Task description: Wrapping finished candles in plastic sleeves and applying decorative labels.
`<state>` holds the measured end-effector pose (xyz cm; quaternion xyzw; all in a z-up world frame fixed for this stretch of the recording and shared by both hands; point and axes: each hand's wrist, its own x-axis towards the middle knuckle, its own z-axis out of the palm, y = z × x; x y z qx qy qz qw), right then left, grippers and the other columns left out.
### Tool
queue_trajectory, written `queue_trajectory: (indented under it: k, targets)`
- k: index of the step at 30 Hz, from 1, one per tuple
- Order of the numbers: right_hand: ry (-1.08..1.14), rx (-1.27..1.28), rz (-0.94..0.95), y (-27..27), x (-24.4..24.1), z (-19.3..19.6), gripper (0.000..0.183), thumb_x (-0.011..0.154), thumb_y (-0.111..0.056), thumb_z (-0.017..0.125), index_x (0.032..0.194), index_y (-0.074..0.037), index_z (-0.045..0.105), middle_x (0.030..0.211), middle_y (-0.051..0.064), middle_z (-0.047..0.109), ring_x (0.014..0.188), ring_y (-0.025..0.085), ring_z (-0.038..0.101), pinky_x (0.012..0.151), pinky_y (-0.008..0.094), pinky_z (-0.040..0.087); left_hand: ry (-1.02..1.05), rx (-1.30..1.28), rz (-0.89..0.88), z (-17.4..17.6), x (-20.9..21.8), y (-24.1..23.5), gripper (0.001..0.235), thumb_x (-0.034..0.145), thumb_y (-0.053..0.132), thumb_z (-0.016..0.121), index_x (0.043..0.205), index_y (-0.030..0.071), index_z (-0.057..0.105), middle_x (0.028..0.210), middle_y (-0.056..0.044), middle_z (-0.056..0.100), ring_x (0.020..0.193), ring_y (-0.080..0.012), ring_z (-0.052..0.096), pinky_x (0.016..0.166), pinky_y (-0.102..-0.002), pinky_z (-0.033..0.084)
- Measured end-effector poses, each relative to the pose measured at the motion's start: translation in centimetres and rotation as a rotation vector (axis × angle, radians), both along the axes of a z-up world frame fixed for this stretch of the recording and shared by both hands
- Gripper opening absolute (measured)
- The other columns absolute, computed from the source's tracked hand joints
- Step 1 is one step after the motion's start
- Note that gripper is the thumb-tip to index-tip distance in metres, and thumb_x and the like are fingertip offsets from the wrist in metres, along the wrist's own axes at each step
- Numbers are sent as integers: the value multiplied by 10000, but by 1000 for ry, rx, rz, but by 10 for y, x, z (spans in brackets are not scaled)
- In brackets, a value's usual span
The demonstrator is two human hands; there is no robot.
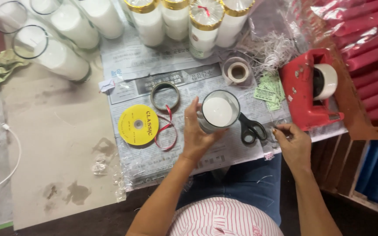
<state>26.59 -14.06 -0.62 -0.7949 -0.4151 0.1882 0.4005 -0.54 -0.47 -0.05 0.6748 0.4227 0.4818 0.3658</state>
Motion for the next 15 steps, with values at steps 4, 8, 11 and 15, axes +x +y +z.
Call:
queue_trajectory:
  k: [4, 8, 11, 15]
  targets:
    - [-83, -139, 21, 15, 15, -9, 204, 878, -154, 828, 1067, -93, 779, 897, 129, 758, 834, 237, 724, 741, 350, 560, -6, -61, -240, 21, -20, 20, 1205, 655, 359, 963, 1611, 91, 280, 1394, -191, 586, 1314, -385, 558, 1130, -488, 418]
    - [-470, -316, 156, 30, 29, -16, 344, 829, -314, 846, 1137, -176, 776, 1052, 77, 755, 917, 295, 748, 827, 421, 604, 146, -146, -288, 35, -34, 15, 1283, 664, 399, 945, 1638, 96, 166, 1526, -234, 493, 1408, -449, 459, 1182, -565, 345]
    - [-634, -340, 133, 55, 40, -29, 248, 1026, -350, 627, 1225, -241, 728, 1145, 34, 676, 964, 297, 723, 859, 438, 595, 183, -220, -251, 20, -30, 4, 1301, 651, 395, 952, 1644, 123, 156, 1527, -241, 482, 1403, -445, 460, 1177, -553, 362]
    - [-605, -291, 181, 99, 48, -31, 240, 1049, -354, 580, 1232, -277, 715, 1153, 14, 658, 1030, 303, 699, 881, 448, 583, 198, -200, -229, 16, -26, -3, 1214, 675, 254, 937, 1629, 89, 204, 1500, -258, 503, 1389, -442, 480, 1173, -541, 368]
